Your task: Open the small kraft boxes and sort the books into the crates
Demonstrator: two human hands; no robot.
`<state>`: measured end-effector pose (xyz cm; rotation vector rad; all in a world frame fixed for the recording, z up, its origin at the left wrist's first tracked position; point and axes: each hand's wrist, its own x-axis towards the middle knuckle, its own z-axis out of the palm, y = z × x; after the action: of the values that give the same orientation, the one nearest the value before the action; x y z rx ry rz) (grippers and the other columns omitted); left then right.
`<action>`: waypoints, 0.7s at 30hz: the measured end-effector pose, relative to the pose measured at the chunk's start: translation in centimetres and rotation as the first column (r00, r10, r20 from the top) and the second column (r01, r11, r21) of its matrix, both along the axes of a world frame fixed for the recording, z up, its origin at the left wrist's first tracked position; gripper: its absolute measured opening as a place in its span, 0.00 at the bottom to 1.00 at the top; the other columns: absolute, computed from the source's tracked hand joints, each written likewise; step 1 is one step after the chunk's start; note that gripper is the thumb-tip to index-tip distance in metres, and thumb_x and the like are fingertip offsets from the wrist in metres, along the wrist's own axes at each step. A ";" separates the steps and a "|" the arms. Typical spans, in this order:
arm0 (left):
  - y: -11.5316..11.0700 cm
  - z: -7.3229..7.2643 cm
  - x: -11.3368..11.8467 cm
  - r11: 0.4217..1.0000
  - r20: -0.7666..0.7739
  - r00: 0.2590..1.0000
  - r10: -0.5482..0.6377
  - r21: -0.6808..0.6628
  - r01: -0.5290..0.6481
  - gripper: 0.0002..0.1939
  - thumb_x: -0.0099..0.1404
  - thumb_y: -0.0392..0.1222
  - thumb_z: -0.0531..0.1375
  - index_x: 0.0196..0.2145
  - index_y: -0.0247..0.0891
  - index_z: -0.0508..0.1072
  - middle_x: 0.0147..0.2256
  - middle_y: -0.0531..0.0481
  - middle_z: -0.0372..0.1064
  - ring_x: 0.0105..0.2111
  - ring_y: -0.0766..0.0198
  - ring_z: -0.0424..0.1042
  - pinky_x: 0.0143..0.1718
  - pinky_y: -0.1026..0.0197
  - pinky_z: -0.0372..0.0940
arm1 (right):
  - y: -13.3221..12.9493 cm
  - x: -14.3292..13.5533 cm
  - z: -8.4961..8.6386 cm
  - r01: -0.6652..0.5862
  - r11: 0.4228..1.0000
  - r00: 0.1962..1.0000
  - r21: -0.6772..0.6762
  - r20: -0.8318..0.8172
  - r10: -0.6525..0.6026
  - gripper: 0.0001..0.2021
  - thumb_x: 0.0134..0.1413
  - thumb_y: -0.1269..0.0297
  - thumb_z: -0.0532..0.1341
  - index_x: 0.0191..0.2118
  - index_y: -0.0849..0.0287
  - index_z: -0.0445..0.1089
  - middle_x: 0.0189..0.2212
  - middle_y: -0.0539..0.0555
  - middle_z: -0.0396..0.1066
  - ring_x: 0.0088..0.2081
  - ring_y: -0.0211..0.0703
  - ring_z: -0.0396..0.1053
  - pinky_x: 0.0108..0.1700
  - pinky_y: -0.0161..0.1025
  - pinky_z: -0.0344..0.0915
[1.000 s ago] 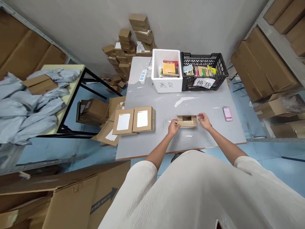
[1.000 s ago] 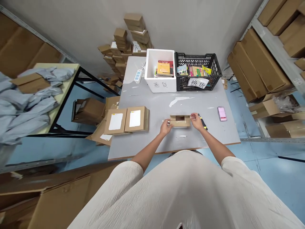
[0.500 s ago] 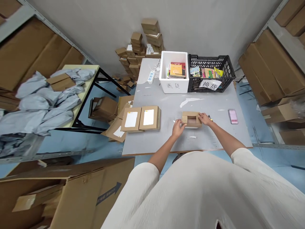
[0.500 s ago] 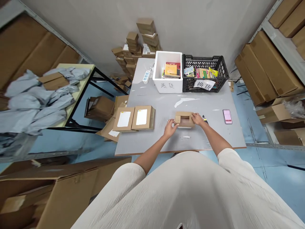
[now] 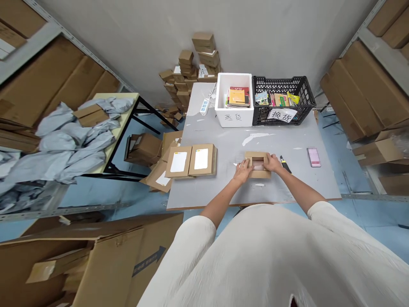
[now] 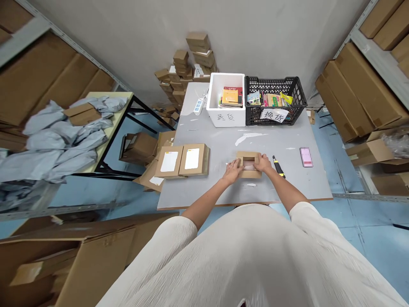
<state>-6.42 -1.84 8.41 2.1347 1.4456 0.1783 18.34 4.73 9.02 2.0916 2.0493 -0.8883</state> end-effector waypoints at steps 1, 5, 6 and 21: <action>0.1 0.2 0.1 1.000 -0.017 1.000 -0.017 0.013 0.017 0.28 0.68 0.38 0.66 0.65 0.50 0.73 0.78 0.39 0.50 0.78 0.40 0.48 0.76 0.30 0.46 | 0.0 -0.1 0.1 0.003 1.000 1.000 -0.006 0.001 -0.003 0.39 0.61 0.50 0.67 0.74 0.53 0.57 0.64 0.66 0.62 0.65 0.66 0.66 0.62 0.54 0.68; -0.3 0.6 -0.8 0.994 -0.077 0.997 0.026 0.111 -0.017 0.39 0.65 0.38 0.69 0.71 0.46 0.65 0.79 0.34 0.47 0.79 0.38 0.46 0.77 0.28 0.42 | 0.0 0.3 0.2 0.010 1.000 0.999 -0.022 -0.049 -0.011 0.38 0.61 0.53 0.64 0.74 0.53 0.58 0.64 0.65 0.62 0.65 0.65 0.66 0.62 0.54 0.69; -0.4 0.7 -1.1 0.990 -0.088 0.994 0.065 0.130 -0.053 0.42 0.64 0.40 0.70 0.73 0.44 0.63 0.79 0.32 0.45 0.79 0.36 0.45 0.77 0.27 0.41 | -0.1 0.6 0.1 0.007 1.000 0.997 -0.021 -0.077 -0.008 0.37 0.61 0.52 0.63 0.74 0.53 0.58 0.64 0.64 0.63 0.65 0.64 0.66 0.62 0.53 0.70; 5.7 0.0 -1.8 0.997 -0.013 0.998 -0.053 -0.064 0.052 0.62 0.49 0.53 0.81 0.76 0.45 0.59 0.78 0.30 0.51 0.73 0.30 0.56 0.70 0.34 0.55 | -0.9 4.6 0.6 0.080 0.994 0.968 0.073 -0.243 -0.060 0.37 0.66 0.58 0.55 0.79 0.53 0.55 0.68 0.62 0.71 0.61 0.58 0.73 0.64 0.54 0.71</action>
<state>-8.19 3.88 8.36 2.1247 1.3832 0.0960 22.94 3.79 9.66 2.2085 2.1712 -1.1396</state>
